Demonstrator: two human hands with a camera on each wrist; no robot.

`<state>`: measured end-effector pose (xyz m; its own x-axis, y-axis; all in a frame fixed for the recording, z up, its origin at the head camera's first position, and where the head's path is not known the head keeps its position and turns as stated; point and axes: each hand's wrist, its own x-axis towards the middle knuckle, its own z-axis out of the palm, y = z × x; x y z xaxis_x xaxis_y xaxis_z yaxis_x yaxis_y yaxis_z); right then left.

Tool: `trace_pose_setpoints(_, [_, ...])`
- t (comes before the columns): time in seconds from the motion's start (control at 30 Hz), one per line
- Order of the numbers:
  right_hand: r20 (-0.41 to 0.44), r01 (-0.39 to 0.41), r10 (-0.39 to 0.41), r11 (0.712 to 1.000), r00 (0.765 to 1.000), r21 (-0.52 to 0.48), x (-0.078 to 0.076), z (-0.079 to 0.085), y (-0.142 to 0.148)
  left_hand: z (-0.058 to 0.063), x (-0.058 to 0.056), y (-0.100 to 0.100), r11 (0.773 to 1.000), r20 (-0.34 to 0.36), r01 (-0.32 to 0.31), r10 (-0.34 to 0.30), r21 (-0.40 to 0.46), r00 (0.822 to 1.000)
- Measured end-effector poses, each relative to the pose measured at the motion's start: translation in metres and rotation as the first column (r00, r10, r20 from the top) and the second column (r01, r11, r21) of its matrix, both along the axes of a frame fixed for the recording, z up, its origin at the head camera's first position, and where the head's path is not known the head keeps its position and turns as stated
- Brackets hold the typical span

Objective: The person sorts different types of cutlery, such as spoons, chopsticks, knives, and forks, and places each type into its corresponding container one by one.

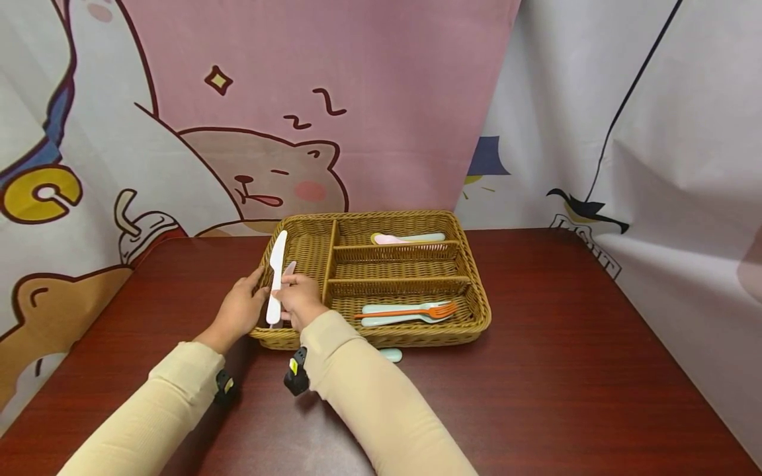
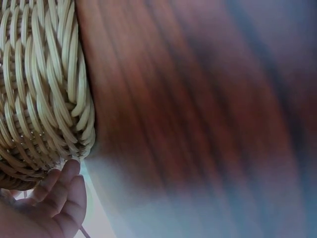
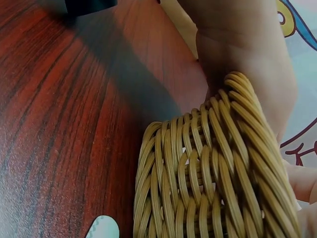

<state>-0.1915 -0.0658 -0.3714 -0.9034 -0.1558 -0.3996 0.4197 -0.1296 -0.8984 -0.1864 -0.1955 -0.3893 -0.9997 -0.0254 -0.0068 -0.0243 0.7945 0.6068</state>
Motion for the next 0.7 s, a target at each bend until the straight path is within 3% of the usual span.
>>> trace_pose_setpoints(0.4, [0.05,0.007,-0.008,1.0,0.999,0.023,-0.0023,-0.0034,-0.0021,0.0008,0.0021,0.0011,1.0,0.017,-0.002,0.002,0.021,1.0])
trace_pose_setpoints(0.7, [0.06,0.007,-0.009,0.999,0.998,0.042,-0.0032,-0.0074,-0.0052,-0.0008,0.0022,0.0006,1.0,-0.043,0.001,-0.001,0.003,0.999])
